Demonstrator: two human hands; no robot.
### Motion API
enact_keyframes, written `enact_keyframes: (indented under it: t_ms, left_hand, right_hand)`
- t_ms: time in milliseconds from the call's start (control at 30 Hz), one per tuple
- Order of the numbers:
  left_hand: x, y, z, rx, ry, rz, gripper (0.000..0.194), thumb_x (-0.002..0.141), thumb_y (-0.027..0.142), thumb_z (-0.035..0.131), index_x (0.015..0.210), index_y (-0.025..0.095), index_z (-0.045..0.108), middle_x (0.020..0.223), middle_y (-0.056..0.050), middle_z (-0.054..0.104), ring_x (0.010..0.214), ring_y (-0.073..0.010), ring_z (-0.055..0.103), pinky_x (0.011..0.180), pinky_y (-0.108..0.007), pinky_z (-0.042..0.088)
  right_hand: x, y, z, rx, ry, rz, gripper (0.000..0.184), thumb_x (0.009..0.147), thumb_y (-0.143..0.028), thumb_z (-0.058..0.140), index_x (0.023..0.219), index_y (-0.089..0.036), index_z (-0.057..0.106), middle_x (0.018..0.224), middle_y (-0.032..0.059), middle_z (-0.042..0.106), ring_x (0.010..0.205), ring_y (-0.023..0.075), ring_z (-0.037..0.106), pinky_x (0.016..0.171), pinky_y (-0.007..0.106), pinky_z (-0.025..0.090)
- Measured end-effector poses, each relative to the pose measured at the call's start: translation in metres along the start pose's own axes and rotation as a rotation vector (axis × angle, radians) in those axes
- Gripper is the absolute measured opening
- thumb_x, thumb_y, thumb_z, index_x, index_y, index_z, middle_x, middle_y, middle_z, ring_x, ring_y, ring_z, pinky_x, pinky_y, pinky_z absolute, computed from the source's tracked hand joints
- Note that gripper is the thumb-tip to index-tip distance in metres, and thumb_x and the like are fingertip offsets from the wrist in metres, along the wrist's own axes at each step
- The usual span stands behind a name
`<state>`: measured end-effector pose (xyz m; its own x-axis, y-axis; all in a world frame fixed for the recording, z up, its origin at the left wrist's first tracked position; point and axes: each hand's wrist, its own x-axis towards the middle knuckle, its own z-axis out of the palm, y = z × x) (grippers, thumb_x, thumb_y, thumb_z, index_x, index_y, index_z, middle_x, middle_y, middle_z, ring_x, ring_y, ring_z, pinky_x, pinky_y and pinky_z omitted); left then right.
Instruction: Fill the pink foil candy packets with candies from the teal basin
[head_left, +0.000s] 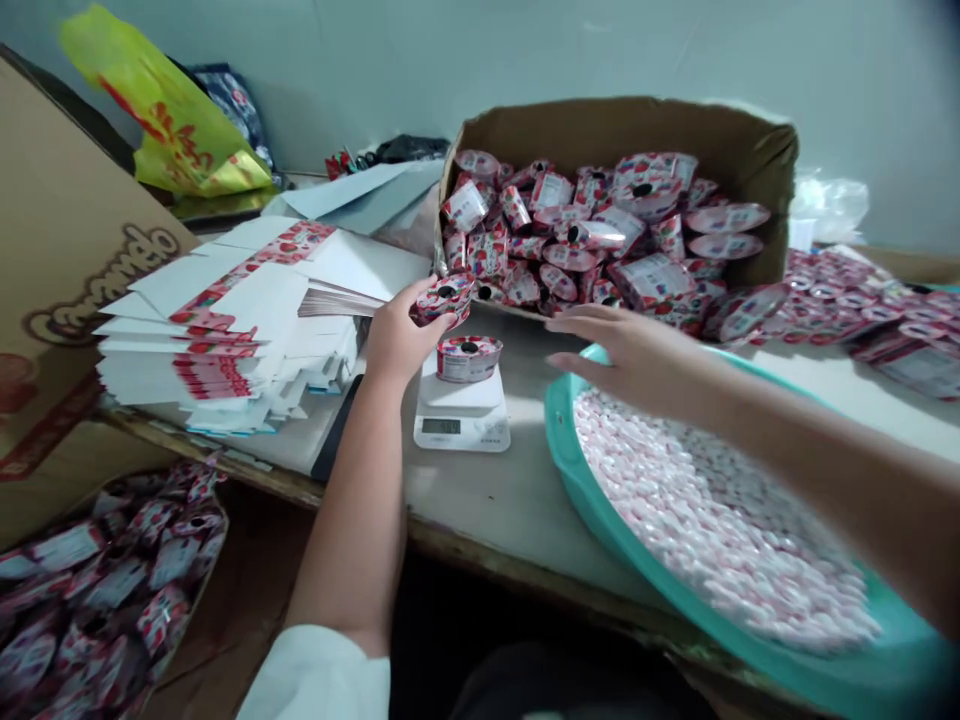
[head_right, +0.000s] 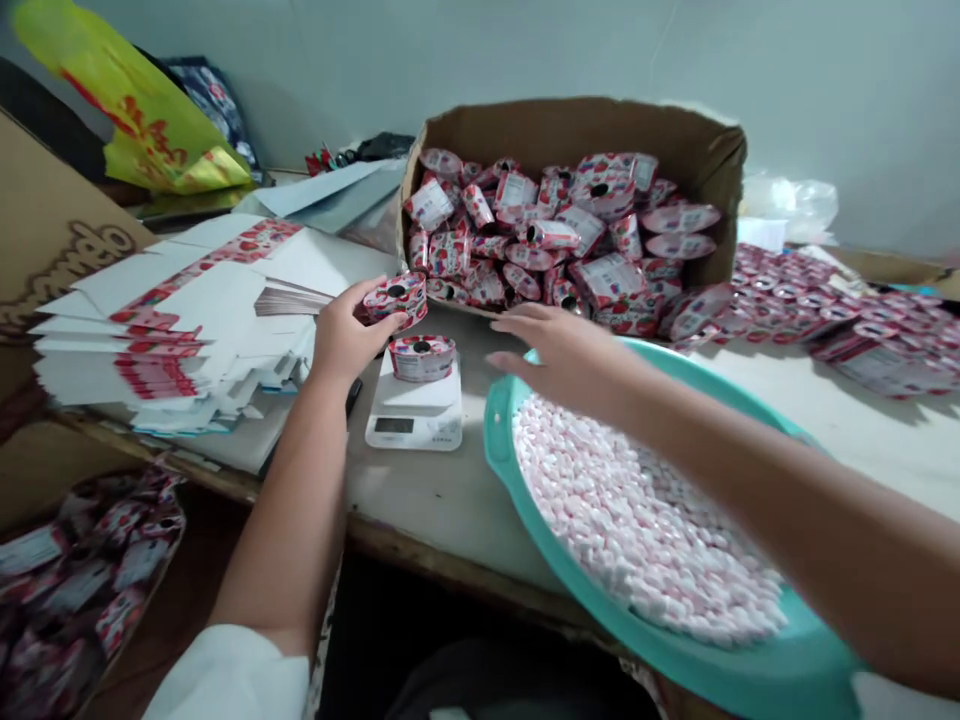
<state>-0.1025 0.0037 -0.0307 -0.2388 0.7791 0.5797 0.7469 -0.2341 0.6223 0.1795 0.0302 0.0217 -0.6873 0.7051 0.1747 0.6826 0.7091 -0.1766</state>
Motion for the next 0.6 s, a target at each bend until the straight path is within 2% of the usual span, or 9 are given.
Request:
enact_keyframes:
  t_ms: [67, 167, 200, 267, 367, 433, 533, 600]
  left_hand:
    - [0.000, -0.004, 0.003, 0.001, -0.025, 0.052, 0.053, 0.079, 0.032, 0.073, 0.130, 0.021, 0.064, 0.127, -0.005, 0.069, 0.114, -0.0221, 0.066, 0.102, -0.031, 0.052]
    - [0.001, -0.010, 0.006, 0.038, -0.045, 0.102, 0.053, 0.080, 0.033, 0.072, 0.131, 0.022, 0.062, 0.128, -0.005, 0.068, 0.115, -0.0232, 0.065, 0.105, -0.034, 0.050]
    - [0.002, -0.012, 0.007, 0.053, -0.043, 0.107, 0.053, 0.081, 0.034, 0.072, 0.132, 0.023, 0.060, 0.129, -0.005, 0.067, 0.117, -0.0238, 0.064, 0.107, -0.035, 0.048]
    - [0.002, -0.014, 0.007, 0.075, -0.017, 0.105, 0.056, 0.081, 0.035, 0.071, 0.135, 0.025, 0.056, 0.132, -0.006, 0.065, 0.119, -0.0247, 0.063, 0.109, -0.036, 0.047]
    - [0.002, -0.016, 0.006, 0.088, 0.017, 0.089, 0.065, 0.080, 0.035, 0.071, 0.140, 0.026, 0.048, 0.132, -0.007, 0.064, 0.116, -0.0250, 0.064, 0.106, -0.037, 0.048]
    - [0.002, -0.017, 0.005, 0.096, 0.004, 0.094, 0.066, 0.079, 0.036, 0.072, 0.140, 0.026, 0.047, 0.130, -0.007, 0.065, 0.113, -0.0251, 0.066, 0.103, -0.037, 0.050]
    - [0.002, -0.016, 0.004, 0.097, -0.020, 0.133, 0.056, 0.080, 0.039, 0.072, 0.131, 0.025, 0.054, 0.126, -0.007, 0.067, 0.111, -0.0251, 0.066, 0.101, -0.037, 0.052]
    - [0.002, -0.015, 0.004, 0.085, -0.023, 0.150, 0.049, 0.082, 0.042, 0.070, 0.125, 0.023, 0.057, 0.121, -0.007, 0.068, 0.109, -0.0245, 0.066, 0.100, -0.038, 0.053]
  right_hand:
    - [-0.024, 0.022, -0.010, 0.020, -0.140, 0.012, 0.051, 0.092, -0.046, 0.051, 0.132, -0.017, 0.063, 0.141, 0.0156, 0.057, 0.128, 0.0328, 0.054, 0.112, 0.046, 0.038]
    - [-0.044, 0.042, -0.014, 0.052, -0.275, 0.056, 0.078, 0.077, -0.046, 0.070, 0.147, -0.022, 0.047, 0.157, 0.0143, 0.038, 0.141, 0.0357, 0.040, 0.117, 0.046, 0.032]
    - [-0.047, 0.045, -0.014, 0.050, -0.286, 0.076, 0.085, 0.072, -0.045, 0.074, 0.148, -0.022, 0.045, 0.156, 0.0153, 0.037, 0.140, 0.0369, 0.040, 0.116, 0.047, 0.033]
    - [-0.051, 0.050, -0.012, 0.043, -0.290, 0.084, 0.077, 0.067, -0.044, 0.077, 0.138, -0.021, 0.055, 0.144, 0.0171, 0.047, 0.130, 0.0374, 0.049, 0.111, 0.048, 0.038]
    - [-0.054, 0.061, -0.004, 0.059, -0.323, 0.058, 0.066, 0.065, -0.047, 0.077, 0.127, -0.025, 0.065, 0.135, 0.0128, 0.056, 0.124, 0.0366, 0.054, 0.110, 0.051, 0.040]
    - [-0.057, 0.070, 0.004, 0.084, -0.408, 0.078, 0.075, 0.062, -0.047, 0.080, 0.133, -0.029, 0.062, 0.137, 0.0109, 0.056, 0.126, 0.0380, 0.053, 0.109, 0.052, 0.040]
    - [-0.059, 0.080, 0.017, 0.105, -0.577, 0.121, 0.086, 0.055, -0.043, 0.082, 0.137, -0.028, 0.060, 0.135, 0.0117, 0.059, 0.124, 0.0405, 0.055, 0.104, 0.052, 0.045]
    - [-0.058, 0.080, 0.022, 0.108, -0.604, 0.098, 0.087, 0.055, -0.043, 0.081, 0.137, -0.026, 0.060, 0.134, 0.0120, 0.062, 0.120, 0.0397, 0.059, 0.098, 0.049, 0.050]
